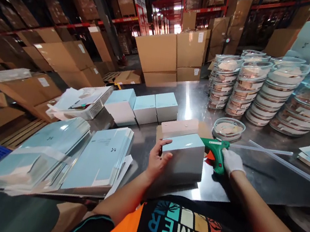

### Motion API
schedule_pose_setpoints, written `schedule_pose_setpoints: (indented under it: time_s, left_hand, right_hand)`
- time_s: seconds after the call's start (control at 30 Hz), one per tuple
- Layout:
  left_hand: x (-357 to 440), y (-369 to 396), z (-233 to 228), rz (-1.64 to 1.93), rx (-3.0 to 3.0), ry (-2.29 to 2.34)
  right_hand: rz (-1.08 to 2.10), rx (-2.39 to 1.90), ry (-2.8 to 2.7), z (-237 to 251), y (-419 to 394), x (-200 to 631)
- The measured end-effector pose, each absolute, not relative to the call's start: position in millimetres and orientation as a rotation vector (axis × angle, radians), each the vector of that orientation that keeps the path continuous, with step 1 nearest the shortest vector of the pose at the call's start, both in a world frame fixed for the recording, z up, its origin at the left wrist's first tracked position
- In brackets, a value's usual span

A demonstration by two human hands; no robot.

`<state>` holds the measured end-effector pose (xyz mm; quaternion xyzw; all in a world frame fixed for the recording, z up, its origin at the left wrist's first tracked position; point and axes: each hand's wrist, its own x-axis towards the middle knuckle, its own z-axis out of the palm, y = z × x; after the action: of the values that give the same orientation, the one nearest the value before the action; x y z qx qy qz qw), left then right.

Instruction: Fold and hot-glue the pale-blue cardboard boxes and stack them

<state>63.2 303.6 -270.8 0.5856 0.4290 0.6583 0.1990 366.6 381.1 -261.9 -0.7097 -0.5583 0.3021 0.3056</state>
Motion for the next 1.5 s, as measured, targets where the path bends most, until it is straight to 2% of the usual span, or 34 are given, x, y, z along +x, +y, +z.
schedule_pose_setpoints:
  time_s: [0.07, 0.13, 0.27, 0.4, 0.6, 0.73, 0.83, 0.97, 1.17, 1.27, 1.5]
  left_hand:
    - [62, 305, -271, 1.829, 1.642, 1.208]
    - [62, 307, -271, 1.821, 1.647, 1.194]
    - [69, 309, -273, 1.744, 1.673, 1.177]
    - [68, 308, -276, 1.662, 1.718, 1.141]
    - [58, 311, -286, 1.779, 1.798, 1.091]
    - [55, 317, -286, 1.938, 1.719, 0.875]
    - [49, 317, -277, 1.86, 1.894, 0.752]
    - [40, 311, -262, 1.609, 2.133, 0.686]
    - [32, 309, -251, 1.465, 2.258, 0.779]
    - [29, 310, -242, 1.473, 2.443, 0.602]
    - [36, 306, -232, 1.286, 2.67, 0.544]
  right_hand:
    - [0.667, -1.941, -1.44, -263, 382, 372]
    - [0.642, -1.786, -1.439, -256, 376, 366]
    - [1.004, -1.123, -1.503, -232, 357, 322]
    - [1.136, -0.956, -1.522, -220, 349, 290]
    - [1.056, -0.825, -1.628, -234, 349, 307]
    - [0.895, -0.701, -1.841, -240, 342, 323]
    - [0.834, -0.603, -1.946, -241, 333, 325]
    - [0.813, -0.583, -1.982, -237, 324, 322]
    - [0.789, -0.5, -1.997, -238, 325, 322]
    - [0.778, -0.523, -1.991, -254, 325, 324]
    - [1.062, -0.746, -1.905, -306, 324, 319]
